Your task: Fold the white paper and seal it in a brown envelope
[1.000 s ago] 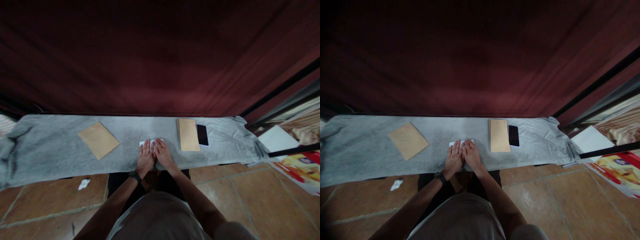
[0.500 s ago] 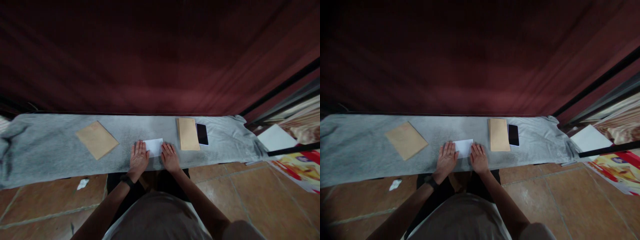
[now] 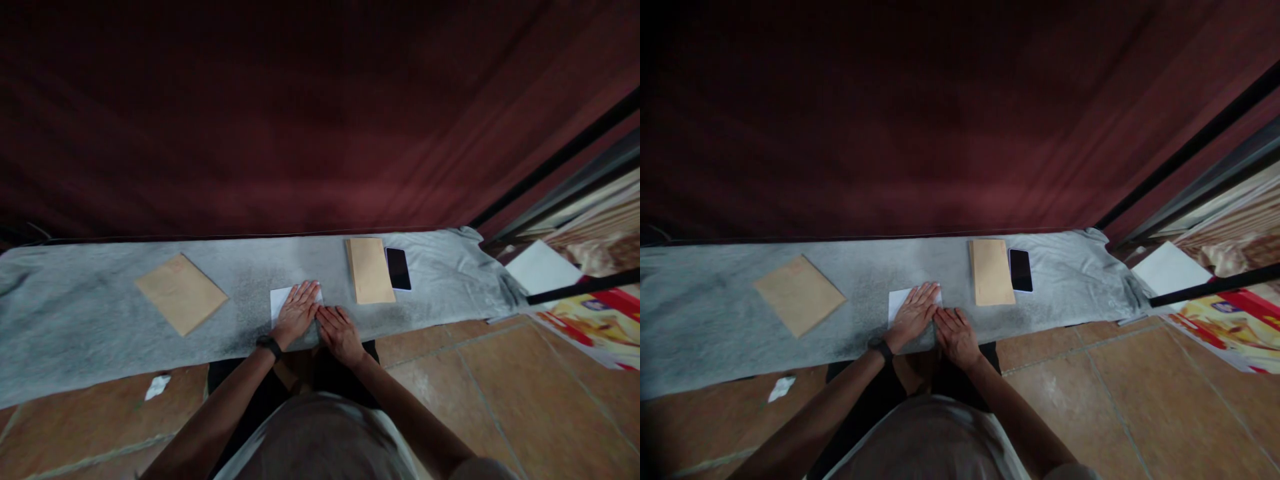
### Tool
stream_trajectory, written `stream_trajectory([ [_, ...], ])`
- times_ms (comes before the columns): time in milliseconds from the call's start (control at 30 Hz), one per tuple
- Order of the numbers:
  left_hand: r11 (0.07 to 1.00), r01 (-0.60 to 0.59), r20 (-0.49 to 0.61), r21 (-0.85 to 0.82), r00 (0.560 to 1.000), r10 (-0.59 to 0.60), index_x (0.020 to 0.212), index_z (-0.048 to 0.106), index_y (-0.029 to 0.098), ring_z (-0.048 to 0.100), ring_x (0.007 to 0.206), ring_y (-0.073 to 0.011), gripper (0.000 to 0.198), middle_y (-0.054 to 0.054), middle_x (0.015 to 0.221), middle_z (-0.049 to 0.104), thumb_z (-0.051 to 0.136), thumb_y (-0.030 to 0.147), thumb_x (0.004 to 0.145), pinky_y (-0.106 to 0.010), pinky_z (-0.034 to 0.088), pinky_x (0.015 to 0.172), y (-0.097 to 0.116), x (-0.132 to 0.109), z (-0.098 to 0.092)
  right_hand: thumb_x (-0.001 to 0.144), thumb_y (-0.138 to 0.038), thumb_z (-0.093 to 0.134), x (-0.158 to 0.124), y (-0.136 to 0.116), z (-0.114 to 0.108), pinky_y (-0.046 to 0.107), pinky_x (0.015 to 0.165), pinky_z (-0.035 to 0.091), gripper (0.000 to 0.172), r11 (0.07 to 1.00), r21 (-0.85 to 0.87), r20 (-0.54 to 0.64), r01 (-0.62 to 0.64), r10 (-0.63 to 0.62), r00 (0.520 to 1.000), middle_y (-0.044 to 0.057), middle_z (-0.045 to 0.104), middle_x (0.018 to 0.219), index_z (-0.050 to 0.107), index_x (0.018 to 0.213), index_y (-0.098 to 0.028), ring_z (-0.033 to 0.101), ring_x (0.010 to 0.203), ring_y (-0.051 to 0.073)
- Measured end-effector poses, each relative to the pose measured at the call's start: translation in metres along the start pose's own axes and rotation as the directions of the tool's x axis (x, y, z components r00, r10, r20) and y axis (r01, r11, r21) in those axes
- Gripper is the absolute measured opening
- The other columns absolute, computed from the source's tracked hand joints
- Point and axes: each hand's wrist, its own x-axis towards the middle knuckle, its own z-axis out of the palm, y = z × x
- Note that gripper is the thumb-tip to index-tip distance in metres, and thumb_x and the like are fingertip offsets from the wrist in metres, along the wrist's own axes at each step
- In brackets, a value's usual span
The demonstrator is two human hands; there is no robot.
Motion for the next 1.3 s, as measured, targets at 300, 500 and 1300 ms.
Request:
stream_trajectory([
  [300, 0.998, -0.035, -0.051, 0.058, 0.998, 0.038, 0.15, 0.044, 0.021, 0.032, 0.149, -0.0263, 0.052, -0.007, 0.157, 0.042, 0.039, 0.037, 0.101, -0.052, 0.025, 0.123, -0.006, -0.053, -0.011, 0.1, -0.025, 0.049, 0.009, 0.009, -0.006, 0.045, 0.119, 0.035, 0.04, 0.998, 0.059, 0.042, -0.018, 0.016, 0.999, 0.008, 0.057, 0.145, 0.057, 0.139, -0.019, 0.05, 0.137, 0.022],
  [500, 0.998, -0.029, -0.041, 0.048, 0.999, 0.031, 0.144, 0.05, 0.013, 0.045, 0.142, -0.027, 0.051, -0.015, 0.15, 0.051, 0.04, 0.035, 0.099, -0.047, 0.038, 0.116, -0.024, -0.067, -0.012, 0.096, -0.024, 0.053, 0.032, 0.011, 0.004, 0.044, 0.12, 0.034, 0.045, 0.999, -0.008, 0.053, -0.044, 0.044, 0.998, 0.012, 0.051, 0.15, 0.057, 0.139, -0.012, 0.048, 0.138, 0.025],
  [1300, 0.468, 0.363, 0.048, -0.806, 0.828, -0.559, 0.079, 0.073, 0.021, 0.061, 0.062, -0.0177, 0.039, -0.001, 0.066, 0.068, 0.069, 0.059, 0.077, -0.026, 0.046, 0.058, -0.03, -0.051, -0.09, 0.094, -0.039, 0.059, 0.075, 0.018, -0.052, 0.026, 0.076, 0.054, 0.023, 0.772, 0.562, -0.037, -0.298, 0.383, 0.923, 0.002, 0.075, 0.095, 0.072, 0.097, -0.021, 0.069, 0.086, 0.017],
])
